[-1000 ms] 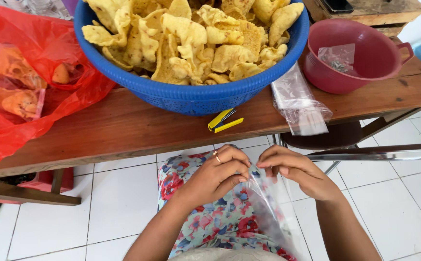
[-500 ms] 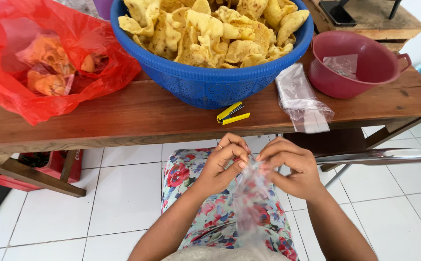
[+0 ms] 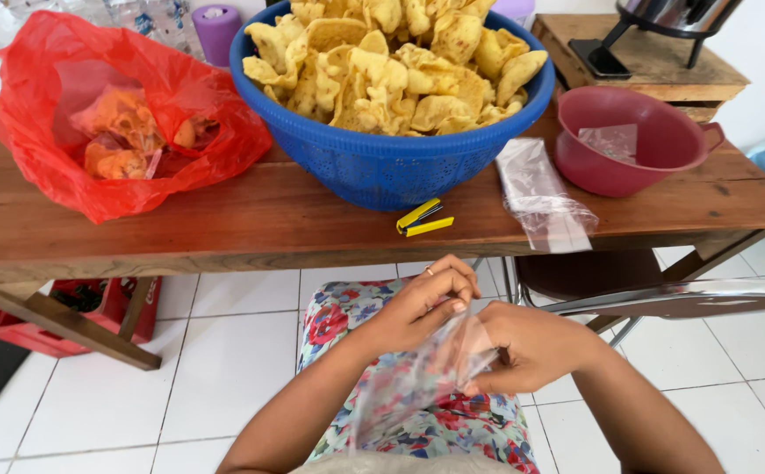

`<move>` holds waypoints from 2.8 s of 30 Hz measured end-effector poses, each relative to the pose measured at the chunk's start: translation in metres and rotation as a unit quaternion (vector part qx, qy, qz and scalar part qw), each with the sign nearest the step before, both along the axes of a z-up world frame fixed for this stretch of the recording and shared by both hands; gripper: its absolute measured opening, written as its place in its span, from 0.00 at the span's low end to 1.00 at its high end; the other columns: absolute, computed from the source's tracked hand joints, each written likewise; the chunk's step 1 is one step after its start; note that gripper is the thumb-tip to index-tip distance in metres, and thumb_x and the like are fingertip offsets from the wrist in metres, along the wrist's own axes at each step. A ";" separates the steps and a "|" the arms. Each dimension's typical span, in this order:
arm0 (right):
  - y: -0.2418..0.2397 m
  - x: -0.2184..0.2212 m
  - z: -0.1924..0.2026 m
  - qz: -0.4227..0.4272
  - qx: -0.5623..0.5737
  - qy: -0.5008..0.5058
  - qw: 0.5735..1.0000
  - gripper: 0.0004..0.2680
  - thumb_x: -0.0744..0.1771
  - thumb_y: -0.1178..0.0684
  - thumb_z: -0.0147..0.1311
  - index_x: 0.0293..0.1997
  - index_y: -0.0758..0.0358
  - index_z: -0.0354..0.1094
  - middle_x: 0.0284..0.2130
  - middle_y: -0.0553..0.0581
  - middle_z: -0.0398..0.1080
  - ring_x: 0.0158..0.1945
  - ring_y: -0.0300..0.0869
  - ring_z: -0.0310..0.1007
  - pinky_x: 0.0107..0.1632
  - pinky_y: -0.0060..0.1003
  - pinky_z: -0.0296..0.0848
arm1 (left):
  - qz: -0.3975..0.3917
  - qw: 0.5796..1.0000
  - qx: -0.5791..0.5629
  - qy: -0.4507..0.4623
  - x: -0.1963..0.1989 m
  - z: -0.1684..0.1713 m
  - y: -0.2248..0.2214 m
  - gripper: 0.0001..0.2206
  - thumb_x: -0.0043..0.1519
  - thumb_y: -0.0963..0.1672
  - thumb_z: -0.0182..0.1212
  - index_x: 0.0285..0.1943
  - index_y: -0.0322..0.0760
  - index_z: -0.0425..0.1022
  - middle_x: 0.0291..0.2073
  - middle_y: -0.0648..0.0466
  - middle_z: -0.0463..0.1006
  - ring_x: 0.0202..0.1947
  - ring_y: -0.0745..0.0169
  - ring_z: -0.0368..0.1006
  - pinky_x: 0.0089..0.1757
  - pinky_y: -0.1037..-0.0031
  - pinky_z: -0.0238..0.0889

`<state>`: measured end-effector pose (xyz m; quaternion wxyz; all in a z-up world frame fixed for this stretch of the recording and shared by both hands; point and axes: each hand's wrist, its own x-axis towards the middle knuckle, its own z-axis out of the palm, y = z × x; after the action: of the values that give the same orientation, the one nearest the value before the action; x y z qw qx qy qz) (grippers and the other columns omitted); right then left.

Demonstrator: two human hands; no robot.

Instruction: The person packs fried snacks from a blue basket into small clear plastic bags, folds the top, and seals each bag with a yellow stapler. Completed bags are placed into a red plastic bag on the table.

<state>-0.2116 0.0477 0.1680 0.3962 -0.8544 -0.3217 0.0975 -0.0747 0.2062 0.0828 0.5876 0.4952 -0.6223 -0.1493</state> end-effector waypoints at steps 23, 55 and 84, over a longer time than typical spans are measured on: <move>0.018 0.040 0.013 -0.030 -0.179 0.010 0.983 0.06 0.64 0.54 0.61 0.42 0.54 0.79 0.62 0.56 0.69 0.44 0.52 0.80 0.45 0.46 0.75 | 0.042 0.987 0.158 -0.001 0.021 -0.007 0.061 0.58 0.41 0.49 0.80 0.82 0.39 0.43 0.68 0.41 0.66 0.69 0.45 0.64 0.64 0.60 0.57; -0.192 0.252 0.089 -0.506 -0.185 -0.129 0.833 0.13 0.63 0.48 0.65 0.46 0.65 0.77 0.31 0.64 0.77 0.31 0.48 0.75 0.37 0.42 0.72 | 0.105 0.969 0.002 0.223 0.067 -0.005 0.068 0.35 0.53 0.38 0.71 0.70 0.37 0.58 0.51 0.51 0.74 0.50 0.62 0.72 0.50 0.69 0.69; -0.121 0.282 0.235 -0.392 0.210 -0.469 0.763 0.04 0.69 0.64 0.59 0.47 0.71 0.71 0.38 0.53 0.74 0.36 0.29 0.71 0.33 0.23 0.69 | 0.361 0.895 -0.104 -0.242 0.291 0.219 -0.058 0.34 0.53 0.41 0.68 0.70 0.36 0.59 0.50 0.49 0.74 0.45 0.53 0.73 0.47 0.65 0.68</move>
<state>0.0699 -0.0730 0.4028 0.3689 -0.7408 -0.1168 -0.5491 0.2159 0.1482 0.3015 0.4806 0.6425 -0.5356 0.2632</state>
